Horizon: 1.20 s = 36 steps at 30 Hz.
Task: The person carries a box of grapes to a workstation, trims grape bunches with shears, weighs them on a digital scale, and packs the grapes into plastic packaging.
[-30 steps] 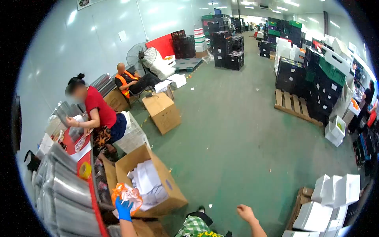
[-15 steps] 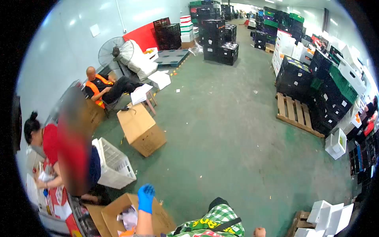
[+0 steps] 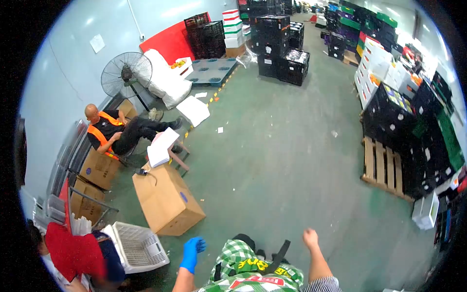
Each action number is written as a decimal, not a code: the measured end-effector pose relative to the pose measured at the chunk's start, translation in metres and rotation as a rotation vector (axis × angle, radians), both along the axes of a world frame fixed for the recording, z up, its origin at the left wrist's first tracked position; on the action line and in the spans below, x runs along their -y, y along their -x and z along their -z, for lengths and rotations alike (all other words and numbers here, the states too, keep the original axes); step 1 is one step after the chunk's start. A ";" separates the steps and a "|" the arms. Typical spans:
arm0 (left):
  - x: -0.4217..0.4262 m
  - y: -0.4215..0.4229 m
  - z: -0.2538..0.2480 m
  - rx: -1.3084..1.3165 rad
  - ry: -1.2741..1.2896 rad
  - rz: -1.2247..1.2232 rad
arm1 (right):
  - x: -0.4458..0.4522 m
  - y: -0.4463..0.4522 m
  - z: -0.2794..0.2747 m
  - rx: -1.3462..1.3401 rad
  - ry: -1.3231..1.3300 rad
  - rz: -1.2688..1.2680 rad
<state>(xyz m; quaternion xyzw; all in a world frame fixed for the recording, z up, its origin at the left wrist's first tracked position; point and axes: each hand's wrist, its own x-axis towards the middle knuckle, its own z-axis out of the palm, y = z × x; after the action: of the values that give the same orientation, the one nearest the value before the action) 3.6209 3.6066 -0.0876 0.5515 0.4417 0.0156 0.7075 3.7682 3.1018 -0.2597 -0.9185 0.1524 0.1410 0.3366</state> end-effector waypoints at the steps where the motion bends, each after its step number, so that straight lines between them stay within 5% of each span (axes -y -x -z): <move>1: -0.020 -0.028 0.010 -0.041 -0.001 -0.052 | -0.040 -0.083 -0.039 0.061 -0.059 -0.063; 7: -0.128 -0.233 0.087 -0.123 0.055 -0.172 | -0.204 -0.394 -0.152 0.231 -0.467 -0.211; 12: -0.161 -0.497 0.049 0.035 0.085 -0.139 | -0.198 -0.492 -0.089 0.129 -0.144 -0.439; 14: -0.165 -0.613 0.019 0.084 0.074 -0.024 | -0.161 -0.508 -0.040 -0.128 0.044 -0.380; 16: -0.173 -0.719 0.014 0.123 0.038 0.102 | -0.121 -0.510 -0.003 -0.445 -0.017 -0.063; 17: -0.174 -0.769 0.015 0.135 0.012 0.146 | -0.068 -0.497 0.054 -0.303 0.132 -0.362; 18: -0.180 -0.817 0.019 0.150 -0.012 0.190 | -0.049 -0.506 0.064 -0.272 0.558 -0.917; 19: -0.188 -0.865 0.023 0.174 -0.031 0.199 | -0.047 -0.527 0.067 -0.333 0.618 -1.052; 21: -0.195 -0.947 0.025 0.213 -0.058 0.204 | -0.044 -0.599 0.071 -0.509 0.565 -0.906; 23: -0.223 -1.010 0.082 0.103 -0.086 0.194 | -0.053 -0.706 0.084 -0.532 0.555 -0.842; 26: -0.264 -1.071 0.100 0.017 -0.117 0.294 | -0.065 -0.885 0.161 -0.169 0.684 -1.022; 27: -0.273 -1.092 0.096 0.006 -0.108 0.334 | -0.120 -0.967 0.139 -0.466 0.504 -0.690; 28: -0.280 -1.113 0.086 0.002 -0.122 0.294 | -0.182 -1.059 0.108 -0.479 -0.060 0.133; 29: -0.289 -1.140 0.066 0.006 -0.138 0.250 | -0.251 -1.148 0.060 -0.286 -0.467 0.379; 30: -0.300 -1.166 0.054 0.017 -0.159 0.208 | -0.304 -1.234 0.028 -0.257 -0.279 0.068; 34: -0.366 -1.264 0.071 -0.075 0.037 -0.094 | -0.501 -1.511 -0.030 0.077 -0.305 -0.293; 36: -0.409 -1.314 0.106 -0.130 0.027 -0.124 | -0.586 -1.570 -0.092 0.141 -0.402 -0.373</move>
<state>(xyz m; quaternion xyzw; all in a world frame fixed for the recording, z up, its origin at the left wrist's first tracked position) 4.9344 4.0152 -0.1937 0.5133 0.5200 0.0177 0.6825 5.3384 3.6882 -0.1678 -0.8530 -0.0741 0.1635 0.4901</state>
